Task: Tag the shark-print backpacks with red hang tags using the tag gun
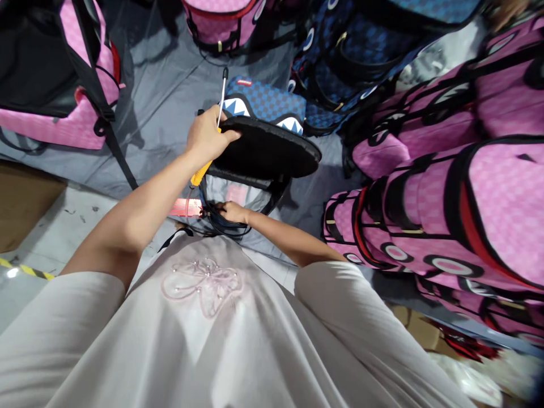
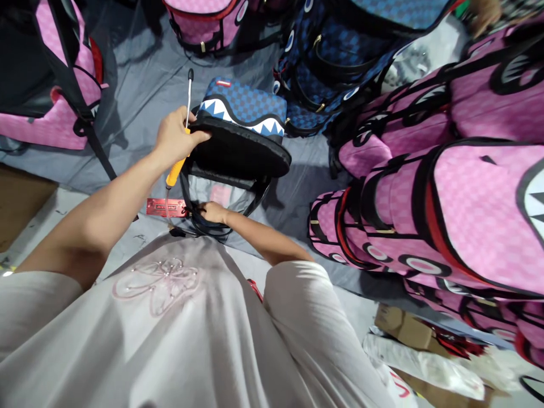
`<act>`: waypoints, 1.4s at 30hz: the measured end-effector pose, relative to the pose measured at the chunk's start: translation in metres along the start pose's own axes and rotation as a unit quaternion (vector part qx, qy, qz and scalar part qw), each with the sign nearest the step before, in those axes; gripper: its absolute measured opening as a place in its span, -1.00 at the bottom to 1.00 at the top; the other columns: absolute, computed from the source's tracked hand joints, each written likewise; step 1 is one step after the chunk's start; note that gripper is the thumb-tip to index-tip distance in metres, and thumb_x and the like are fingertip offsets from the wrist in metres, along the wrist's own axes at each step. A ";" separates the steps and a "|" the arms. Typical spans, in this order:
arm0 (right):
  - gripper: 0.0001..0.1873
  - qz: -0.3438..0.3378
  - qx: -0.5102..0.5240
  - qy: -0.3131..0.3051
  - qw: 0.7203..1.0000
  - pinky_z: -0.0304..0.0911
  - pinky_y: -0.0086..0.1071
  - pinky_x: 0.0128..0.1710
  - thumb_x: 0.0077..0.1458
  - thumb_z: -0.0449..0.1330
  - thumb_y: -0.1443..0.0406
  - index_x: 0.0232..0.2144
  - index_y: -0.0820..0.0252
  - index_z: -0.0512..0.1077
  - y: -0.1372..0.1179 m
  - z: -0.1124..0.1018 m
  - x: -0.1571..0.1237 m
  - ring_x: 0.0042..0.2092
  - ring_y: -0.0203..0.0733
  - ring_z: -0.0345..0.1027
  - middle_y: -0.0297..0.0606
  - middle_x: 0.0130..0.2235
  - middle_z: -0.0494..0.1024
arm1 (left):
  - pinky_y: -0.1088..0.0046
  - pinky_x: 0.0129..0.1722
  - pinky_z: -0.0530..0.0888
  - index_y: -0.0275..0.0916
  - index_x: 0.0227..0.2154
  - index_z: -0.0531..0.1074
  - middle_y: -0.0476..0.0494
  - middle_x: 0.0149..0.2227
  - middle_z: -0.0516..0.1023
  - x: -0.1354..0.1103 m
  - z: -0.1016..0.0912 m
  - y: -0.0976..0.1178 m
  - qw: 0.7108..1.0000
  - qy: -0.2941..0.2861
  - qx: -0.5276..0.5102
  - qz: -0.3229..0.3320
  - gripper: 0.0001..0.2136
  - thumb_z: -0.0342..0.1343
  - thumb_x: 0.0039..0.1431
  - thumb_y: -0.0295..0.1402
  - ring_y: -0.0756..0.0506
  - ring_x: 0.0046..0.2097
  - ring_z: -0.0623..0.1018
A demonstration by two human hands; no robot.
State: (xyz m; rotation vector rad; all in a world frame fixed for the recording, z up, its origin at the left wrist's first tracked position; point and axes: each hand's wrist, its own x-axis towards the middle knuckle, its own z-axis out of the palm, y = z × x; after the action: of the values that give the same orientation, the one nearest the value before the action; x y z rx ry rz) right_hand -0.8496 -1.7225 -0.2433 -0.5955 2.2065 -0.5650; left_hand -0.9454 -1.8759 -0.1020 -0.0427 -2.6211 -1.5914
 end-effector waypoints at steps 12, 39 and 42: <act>-0.66 0.069 0.197 0.106 0.972 0.35 -0.43 -0.12 0.20 0.07 0.42 -0.01 0.28 0.48 -0.005 -0.010 0.013 -0.19 -0.25 0.46 -0.21 -0.15 0.61 | 0.16 0.08 0.41 -0.17 -0.30 0.36 -0.10 -0.25 0.49 0.005 0.002 -0.005 1.000 -0.001 0.011 0.007 -0.69 0.37 -0.06 -0.33 -0.25 0.03 0.49; -0.84 0.128 0.280 0.099 0.946 0.37 -0.34 -0.02 0.21 0.22 0.31 -0.23 0.24 0.59 0.020 -0.011 0.025 -0.19 -0.19 0.50 -0.19 -0.21 0.63 | 0.15 0.11 0.41 -0.15 -0.25 0.39 -0.09 -0.22 0.51 0.001 0.001 -0.003 0.999 0.008 0.030 -0.013 -0.68 0.35 -0.06 -0.32 -0.25 0.03 0.49; -0.84 0.135 0.244 0.072 0.958 0.31 -0.32 0.07 0.12 0.32 0.23 -0.28 0.19 0.63 0.025 -0.013 0.014 -0.12 -0.13 0.50 -0.22 -0.17 0.64 | 0.16 0.09 0.42 -0.15 -0.27 0.39 -0.08 -0.25 0.50 0.002 0.002 -0.008 1.000 0.006 0.019 -0.002 -0.70 0.36 -0.07 -0.34 -0.24 0.02 0.50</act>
State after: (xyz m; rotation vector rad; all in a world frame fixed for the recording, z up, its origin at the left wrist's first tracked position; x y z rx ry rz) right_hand -0.8734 -1.7083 -0.2573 0.0071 2.1174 -0.9867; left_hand -0.9485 -1.8777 -0.1096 -0.0238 -2.6437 -1.5368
